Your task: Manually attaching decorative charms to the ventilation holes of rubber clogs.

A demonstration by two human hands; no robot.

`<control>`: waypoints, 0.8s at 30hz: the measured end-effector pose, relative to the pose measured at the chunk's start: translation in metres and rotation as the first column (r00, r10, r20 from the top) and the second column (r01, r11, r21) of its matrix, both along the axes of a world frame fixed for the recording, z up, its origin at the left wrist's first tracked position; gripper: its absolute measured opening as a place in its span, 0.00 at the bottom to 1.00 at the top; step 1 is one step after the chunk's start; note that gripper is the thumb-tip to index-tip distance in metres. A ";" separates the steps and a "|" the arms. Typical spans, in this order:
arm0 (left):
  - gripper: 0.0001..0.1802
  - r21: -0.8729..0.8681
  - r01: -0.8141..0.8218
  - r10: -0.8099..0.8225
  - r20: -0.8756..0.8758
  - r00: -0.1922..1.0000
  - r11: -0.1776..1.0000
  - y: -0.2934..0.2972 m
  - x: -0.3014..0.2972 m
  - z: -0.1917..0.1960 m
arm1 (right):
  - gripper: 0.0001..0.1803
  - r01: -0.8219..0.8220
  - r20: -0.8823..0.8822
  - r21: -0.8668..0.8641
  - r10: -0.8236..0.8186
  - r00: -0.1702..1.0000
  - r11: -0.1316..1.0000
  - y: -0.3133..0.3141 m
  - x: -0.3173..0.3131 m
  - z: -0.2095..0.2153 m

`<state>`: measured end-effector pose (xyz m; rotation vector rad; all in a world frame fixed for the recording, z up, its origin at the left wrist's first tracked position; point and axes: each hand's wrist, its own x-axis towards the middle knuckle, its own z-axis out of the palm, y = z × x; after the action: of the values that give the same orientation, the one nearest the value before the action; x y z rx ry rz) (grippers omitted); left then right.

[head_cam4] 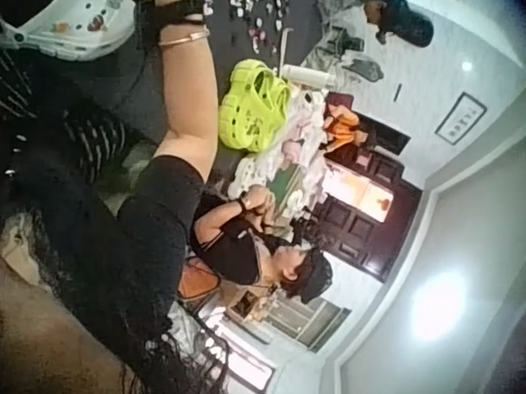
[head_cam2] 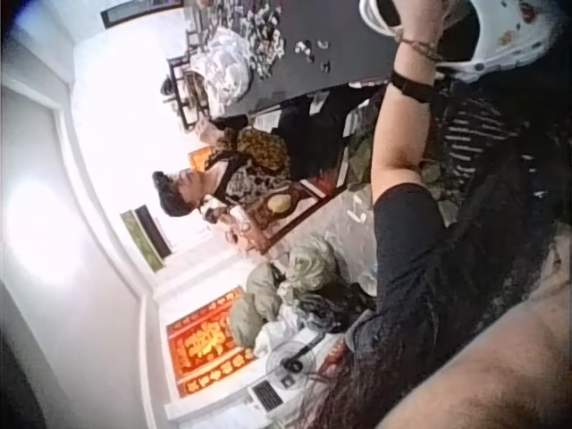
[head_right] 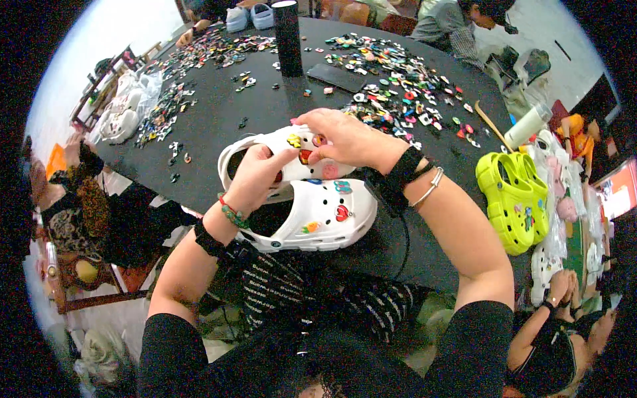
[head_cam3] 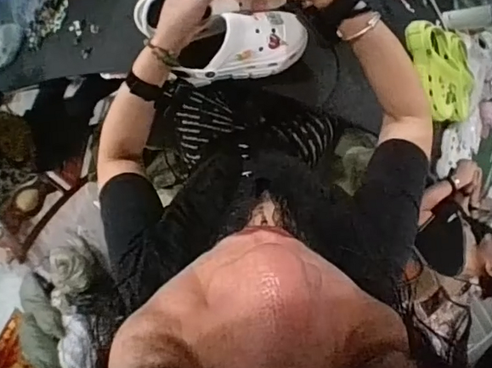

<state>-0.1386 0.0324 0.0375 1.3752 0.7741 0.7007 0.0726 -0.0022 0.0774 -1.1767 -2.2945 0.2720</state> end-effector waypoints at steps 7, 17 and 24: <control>0.26 0.138 -0.014 0.050 -0.262 0.964 0.990 0.013 -0.005 -0.005 | 0.19 0.219 0.010 0.054 -0.220 0.975 0.974 -0.072 0.052 0.020; 0.24 0.608 0.245 0.228 -0.594 0.772 0.755 -0.041 -0.024 0.054 | 0.08 0.566 0.187 -0.027 -0.552 0.813 0.824 -0.168 0.139 -0.016; 0.16 0.891 0.205 0.460 -0.392 0.797 0.405 -0.075 -0.043 0.062 | 0.19 0.555 0.191 -0.192 -0.524 0.830 0.809 -0.181 0.154 -0.056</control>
<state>-0.1811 -0.0428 0.0991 2.7088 1.0628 0.8853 0.2269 -0.1827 0.0217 -1.9684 -1.9499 0.2631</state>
